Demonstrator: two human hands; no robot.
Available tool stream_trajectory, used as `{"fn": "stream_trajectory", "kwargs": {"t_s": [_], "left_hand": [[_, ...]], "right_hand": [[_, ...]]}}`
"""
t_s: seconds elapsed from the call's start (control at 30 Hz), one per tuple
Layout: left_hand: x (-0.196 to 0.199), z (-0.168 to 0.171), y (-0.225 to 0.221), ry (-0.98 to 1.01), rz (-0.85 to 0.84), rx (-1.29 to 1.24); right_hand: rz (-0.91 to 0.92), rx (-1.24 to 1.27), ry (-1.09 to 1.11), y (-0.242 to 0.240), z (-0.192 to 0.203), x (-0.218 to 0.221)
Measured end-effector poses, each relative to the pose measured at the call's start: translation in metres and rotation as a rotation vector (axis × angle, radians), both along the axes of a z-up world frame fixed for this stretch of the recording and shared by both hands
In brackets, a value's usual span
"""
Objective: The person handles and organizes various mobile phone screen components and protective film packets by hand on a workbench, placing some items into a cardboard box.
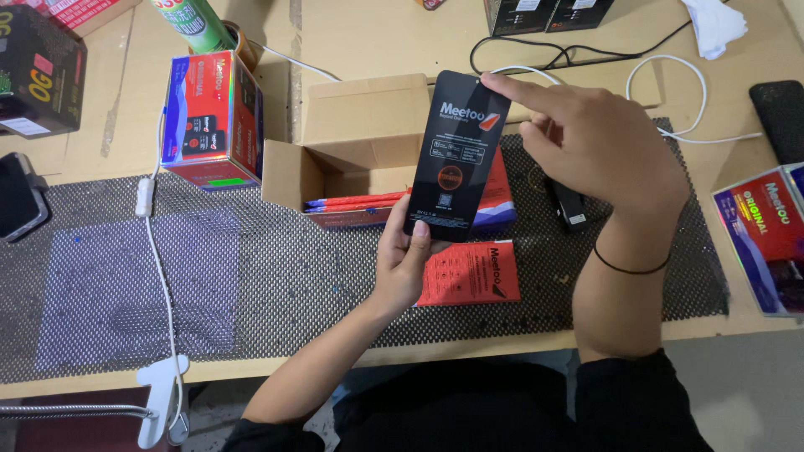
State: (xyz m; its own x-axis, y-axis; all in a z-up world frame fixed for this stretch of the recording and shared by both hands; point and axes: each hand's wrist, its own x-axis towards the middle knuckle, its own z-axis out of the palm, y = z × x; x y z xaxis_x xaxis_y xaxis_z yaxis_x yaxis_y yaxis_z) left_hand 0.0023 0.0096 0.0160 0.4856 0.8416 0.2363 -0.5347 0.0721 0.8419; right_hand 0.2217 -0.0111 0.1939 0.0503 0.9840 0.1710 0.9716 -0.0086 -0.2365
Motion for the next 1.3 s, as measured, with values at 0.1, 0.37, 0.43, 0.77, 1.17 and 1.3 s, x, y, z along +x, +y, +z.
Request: {"fn": "stream_trajectory", "kwargs": {"t_s": [0.1,0.37,0.43,0.77,1.17,1.3], "left_hand": [[0.001,-0.009,0.001,-0.036,-0.031,-0.063],[-0.002,-0.025,0.018,-0.329,-0.280,-0.371],[-0.003,-0.021,0.021,-0.363,-0.361,-0.422],[-0.008,0.003,0.013,-0.082,-0.756,-0.135],[-0.003,0.019,0.001,0.034,-0.328,0.188],[0.000,0.005,0.001,0.090,-0.016,0.205]], "right_hand": [[0.050,-0.013,0.127,0.000,-0.001,0.008],[0.288,0.298,0.003,-0.005,-0.009,0.032],[0.361,0.404,0.013,-0.004,-0.007,0.037],[0.632,0.254,0.390,-0.016,0.005,0.021],[0.323,0.170,0.178,0.005,-0.006,-0.018],[0.351,0.320,0.339,-0.010,0.005,-0.015]]}}
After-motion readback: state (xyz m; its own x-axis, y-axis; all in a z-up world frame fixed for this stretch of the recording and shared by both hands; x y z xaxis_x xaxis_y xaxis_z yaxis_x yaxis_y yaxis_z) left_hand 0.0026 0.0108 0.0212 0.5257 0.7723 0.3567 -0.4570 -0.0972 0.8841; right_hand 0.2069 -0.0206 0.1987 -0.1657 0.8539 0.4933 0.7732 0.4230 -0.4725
